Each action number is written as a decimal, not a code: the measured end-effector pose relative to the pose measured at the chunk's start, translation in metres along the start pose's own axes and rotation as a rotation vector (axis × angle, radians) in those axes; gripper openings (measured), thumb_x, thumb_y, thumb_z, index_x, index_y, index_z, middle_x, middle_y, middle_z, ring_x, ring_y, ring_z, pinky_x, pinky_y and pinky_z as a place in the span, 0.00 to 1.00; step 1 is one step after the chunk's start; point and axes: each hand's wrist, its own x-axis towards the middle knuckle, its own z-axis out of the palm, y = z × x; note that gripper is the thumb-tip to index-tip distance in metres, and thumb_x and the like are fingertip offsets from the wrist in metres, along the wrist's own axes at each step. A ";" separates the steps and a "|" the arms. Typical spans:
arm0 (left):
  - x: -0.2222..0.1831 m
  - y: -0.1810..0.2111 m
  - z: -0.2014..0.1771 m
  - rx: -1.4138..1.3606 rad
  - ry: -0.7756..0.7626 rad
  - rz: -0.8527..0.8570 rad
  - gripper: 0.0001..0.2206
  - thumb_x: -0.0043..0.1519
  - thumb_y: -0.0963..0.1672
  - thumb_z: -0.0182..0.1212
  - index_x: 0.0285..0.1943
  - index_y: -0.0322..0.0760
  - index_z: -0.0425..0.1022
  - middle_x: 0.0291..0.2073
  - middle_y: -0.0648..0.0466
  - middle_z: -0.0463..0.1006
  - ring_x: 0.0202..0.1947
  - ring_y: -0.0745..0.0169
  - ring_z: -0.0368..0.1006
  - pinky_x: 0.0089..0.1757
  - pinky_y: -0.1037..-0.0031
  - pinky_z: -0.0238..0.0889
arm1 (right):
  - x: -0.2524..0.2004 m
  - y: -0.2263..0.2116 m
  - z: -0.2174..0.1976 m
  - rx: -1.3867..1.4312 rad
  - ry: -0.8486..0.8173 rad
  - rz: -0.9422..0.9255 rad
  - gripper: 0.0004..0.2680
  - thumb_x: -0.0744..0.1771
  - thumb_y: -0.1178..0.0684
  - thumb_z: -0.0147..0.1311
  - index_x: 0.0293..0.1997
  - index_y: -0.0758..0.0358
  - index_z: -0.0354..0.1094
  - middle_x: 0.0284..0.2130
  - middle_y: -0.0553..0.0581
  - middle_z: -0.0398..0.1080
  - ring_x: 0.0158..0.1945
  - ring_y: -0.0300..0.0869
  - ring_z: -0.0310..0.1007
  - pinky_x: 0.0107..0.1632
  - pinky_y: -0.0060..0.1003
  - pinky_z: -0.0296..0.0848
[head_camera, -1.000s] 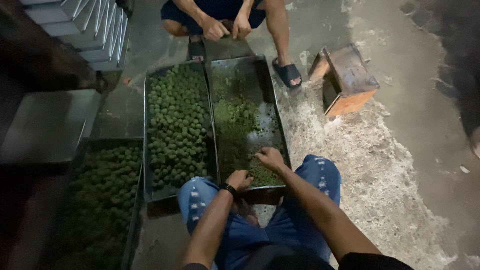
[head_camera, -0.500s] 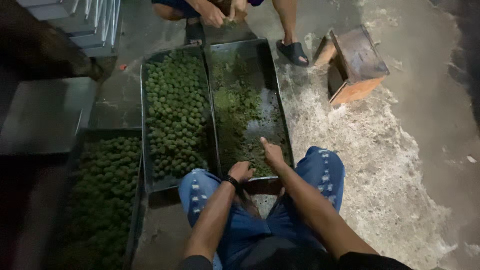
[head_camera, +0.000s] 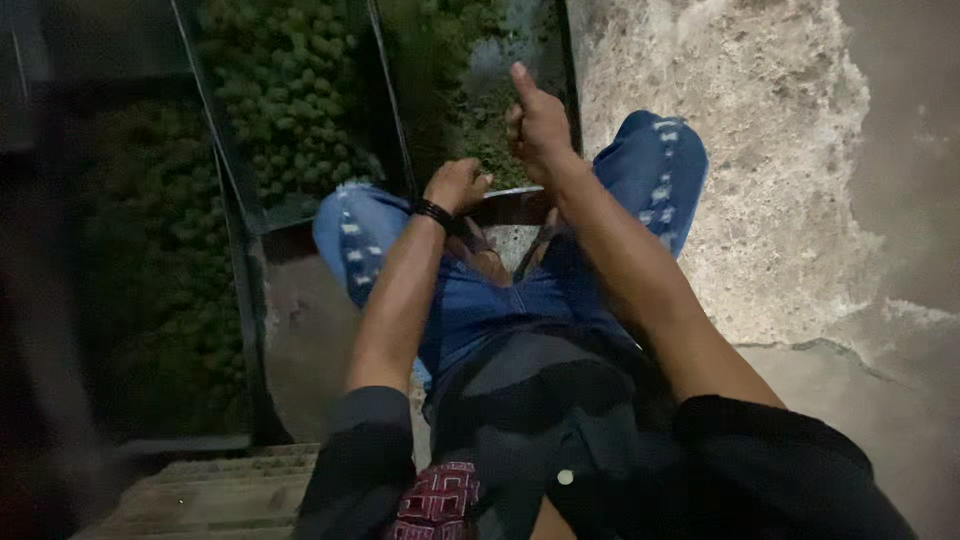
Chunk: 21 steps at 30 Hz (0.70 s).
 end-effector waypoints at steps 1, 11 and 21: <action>-0.005 0.006 -0.008 -0.007 0.018 0.021 0.18 0.64 0.52 0.60 0.50 0.33 0.78 0.45 0.35 0.79 0.48 0.32 0.74 0.48 0.48 0.67 | -0.007 -0.008 0.002 -0.007 -0.003 0.004 0.20 0.68 0.31 0.57 0.25 0.54 0.60 0.18 0.50 0.61 0.17 0.38 0.55 0.21 0.36 0.56; 0.001 0.020 -0.014 0.059 -0.079 0.030 0.18 0.66 0.51 0.59 0.50 0.31 0.77 0.46 0.36 0.79 0.49 0.33 0.74 0.50 0.48 0.67 | -0.010 -0.004 -0.003 0.243 -0.123 -0.069 0.13 0.69 0.38 0.61 0.39 0.55 0.67 0.27 0.49 0.70 0.24 0.36 0.65 0.26 0.34 0.60; -0.009 0.028 -0.022 -0.034 -0.039 -0.001 0.17 0.65 0.51 0.59 0.48 0.32 0.76 0.45 0.38 0.79 0.49 0.34 0.73 0.49 0.47 0.66 | -0.019 -0.032 0.007 0.142 -0.138 -0.005 0.09 0.65 0.45 0.61 0.44 0.54 0.70 0.32 0.49 0.76 0.28 0.36 0.70 0.27 0.30 0.63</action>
